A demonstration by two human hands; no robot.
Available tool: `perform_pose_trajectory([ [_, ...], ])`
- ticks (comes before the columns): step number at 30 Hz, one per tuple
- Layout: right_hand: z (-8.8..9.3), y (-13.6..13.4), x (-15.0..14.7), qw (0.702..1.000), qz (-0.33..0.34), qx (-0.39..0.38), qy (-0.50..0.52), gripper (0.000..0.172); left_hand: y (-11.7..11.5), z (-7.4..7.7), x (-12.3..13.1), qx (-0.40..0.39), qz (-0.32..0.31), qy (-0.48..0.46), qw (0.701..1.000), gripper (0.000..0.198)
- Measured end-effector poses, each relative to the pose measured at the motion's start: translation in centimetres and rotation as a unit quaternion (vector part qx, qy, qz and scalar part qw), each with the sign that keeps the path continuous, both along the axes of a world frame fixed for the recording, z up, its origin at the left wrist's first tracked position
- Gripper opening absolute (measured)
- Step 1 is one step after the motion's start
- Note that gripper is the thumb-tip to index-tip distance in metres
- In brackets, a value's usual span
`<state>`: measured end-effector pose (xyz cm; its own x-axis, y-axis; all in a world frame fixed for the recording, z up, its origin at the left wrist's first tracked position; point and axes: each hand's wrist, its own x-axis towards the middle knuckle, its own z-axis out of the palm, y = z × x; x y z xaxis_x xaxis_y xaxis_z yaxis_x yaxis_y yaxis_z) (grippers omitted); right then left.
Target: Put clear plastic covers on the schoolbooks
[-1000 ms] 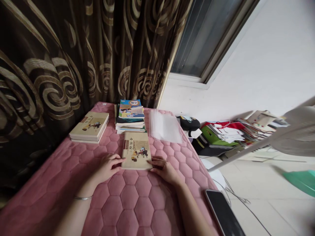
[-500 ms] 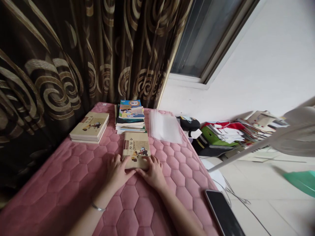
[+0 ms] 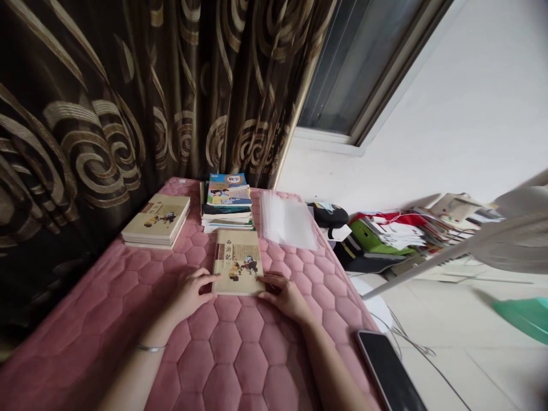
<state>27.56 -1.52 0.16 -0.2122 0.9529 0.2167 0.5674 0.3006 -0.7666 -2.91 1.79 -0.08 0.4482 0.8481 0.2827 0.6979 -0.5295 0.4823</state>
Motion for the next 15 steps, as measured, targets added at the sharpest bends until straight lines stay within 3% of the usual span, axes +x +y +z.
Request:
perform_pose_trajectory([
  [8, 0.6, 1.5, 0.3, 0.999, 0.032, -0.001, 0.002, 0.036, -0.4, 0.0, 0.9, 0.036, 0.023, -0.004, 0.999, 0.041],
  [12, 1.0, 5.7, -0.9, 0.996, -0.019, 0.032, -0.079, 0.029, -0.8, 0.3, 1.6, 0.032, 0.062, 0.042, 0.997, 0.045],
  [15, 1.5, 9.8, -2.4, 0.971, -0.091, 0.056, -0.212, 0.029, -0.9, 0.3, 1.8, 0.023, 0.066, 0.053, 0.996, 0.042],
])
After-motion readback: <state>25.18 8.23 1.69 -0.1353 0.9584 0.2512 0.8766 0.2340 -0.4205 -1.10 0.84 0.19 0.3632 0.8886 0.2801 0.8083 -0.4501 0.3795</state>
